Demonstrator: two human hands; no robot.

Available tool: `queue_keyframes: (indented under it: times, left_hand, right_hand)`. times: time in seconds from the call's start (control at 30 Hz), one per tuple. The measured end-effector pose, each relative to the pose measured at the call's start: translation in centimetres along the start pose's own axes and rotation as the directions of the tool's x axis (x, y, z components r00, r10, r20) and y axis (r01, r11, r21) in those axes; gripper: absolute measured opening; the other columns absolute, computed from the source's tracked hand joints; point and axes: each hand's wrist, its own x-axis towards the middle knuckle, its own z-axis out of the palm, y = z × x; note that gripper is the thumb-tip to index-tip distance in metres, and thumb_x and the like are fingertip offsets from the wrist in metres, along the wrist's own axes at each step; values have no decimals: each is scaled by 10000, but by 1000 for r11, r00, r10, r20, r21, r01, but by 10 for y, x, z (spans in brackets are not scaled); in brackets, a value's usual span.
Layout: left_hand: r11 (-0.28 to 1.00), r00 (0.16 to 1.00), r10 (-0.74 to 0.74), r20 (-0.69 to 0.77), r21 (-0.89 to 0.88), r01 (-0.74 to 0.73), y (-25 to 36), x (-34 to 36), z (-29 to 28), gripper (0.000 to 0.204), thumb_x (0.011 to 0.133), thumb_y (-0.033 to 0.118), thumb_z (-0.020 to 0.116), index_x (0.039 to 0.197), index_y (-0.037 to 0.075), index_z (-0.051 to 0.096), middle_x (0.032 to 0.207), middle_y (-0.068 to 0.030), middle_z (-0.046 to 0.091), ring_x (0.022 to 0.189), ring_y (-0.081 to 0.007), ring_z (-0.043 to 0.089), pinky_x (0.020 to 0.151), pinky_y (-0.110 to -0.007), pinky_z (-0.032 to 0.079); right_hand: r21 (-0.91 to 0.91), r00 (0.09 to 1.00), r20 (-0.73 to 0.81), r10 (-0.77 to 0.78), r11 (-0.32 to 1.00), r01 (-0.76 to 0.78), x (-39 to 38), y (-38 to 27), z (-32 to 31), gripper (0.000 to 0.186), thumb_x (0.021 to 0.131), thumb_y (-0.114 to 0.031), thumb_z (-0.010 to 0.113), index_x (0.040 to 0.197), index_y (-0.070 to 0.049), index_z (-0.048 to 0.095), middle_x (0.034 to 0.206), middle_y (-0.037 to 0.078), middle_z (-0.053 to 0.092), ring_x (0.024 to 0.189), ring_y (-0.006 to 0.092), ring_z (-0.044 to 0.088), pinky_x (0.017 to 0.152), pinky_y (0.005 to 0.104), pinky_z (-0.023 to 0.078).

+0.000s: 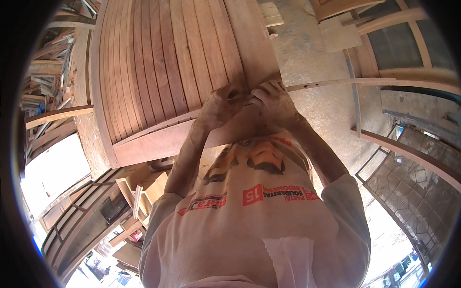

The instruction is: The person fits and cuts a thin wood trim piece to the edge of a wooden panel by hand, using a small saw to trim the length.

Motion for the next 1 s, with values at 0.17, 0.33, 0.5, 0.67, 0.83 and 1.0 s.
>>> queue_keyframes:
  times: [0.17, 0.33, 0.5, 0.67, 0.83, 1.0]
  left_hand:
    - [988, 987, 150, -50, -14, -151, -14, -3, 6, 185, 901, 111, 825, 1020, 6, 730, 1004, -146, 729, 891, -278, 737, 755, -393, 582]
    - [975, 972, 223, -78, 38, -221, -23, -5, 10, 149, 862, 48, 798, 997, 14, 744, 1001, -137, 724, 927, -317, 717, 793, -416, 577]
    - [960, 957, 274, -96, 78, -268, -25, -9, 12, 158, 844, 27, 791, 991, 17, 735, 1019, -145, 721, 998, -363, 693, 842, -449, 571]
    - [960, 957, 274, -95, 89, -266, -27, -10, 14, 172, 838, 26, 802, 987, 12, 718, 1147, -176, 723, 1085, -395, 690, 888, -461, 576]
    - [943, 940, 327, -100, 104, -316, -30, -10, 15, 188, 842, 29, 808, 995, 10, 700, 1232, -202, 707, 1124, -415, 683, 905, -463, 580]
    - [937, 933, 348, -94, 80, -341, -30, -11, 16, 186, 853, 42, 811, 986, 5, 687, 1300, -216, 685, 1171, -428, 668, 924, -466, 585]
  right_hand:
    - [21, 1000, 25, 13, 1000, -14, -2, 4, 3, 234, 948, -213, 738, 1139, -83, 699, 1151, 122, 650, 1104, 344, 606, 992, 482, 496]
    - [35, 999, 48, 18, 999, -20, -6, 2, -1, 268, 920, -198, 766, 1151, -88, 688, 1151, 113, 648, 1108, 344, 606, 990, 474, 507]
    - [28, 999, 30, 32, 999, -32, -12, 0, 3, 294, 891, -159, 785, 1157, -84, 685, 1156, 110, 647, 1118, 343, 608, 994, 471, 514]
    - [24, 1000, -7, 22, 999, -22, -13, -1, 5, 298, 879, -133, 784, 1157, -81, 691, 1157, 111, 647, 1117, 341, 611, 990, 478, 519]
    - [-11, 1000, -16, 23, 1000, -23, -15, -2, 5, 300, 880, -139, 782, 1161, -81, 694, 1157, 109, 642, 1115, 338, 613, 987, 474, 517]
    - [-17, 998, -38, 47, 999, -48, -20, -6, 9, 306, 877, -151, 782, 1158, -77, 686, 1167, 106, 641, 1121, 336, 615, 985, 481, 512]
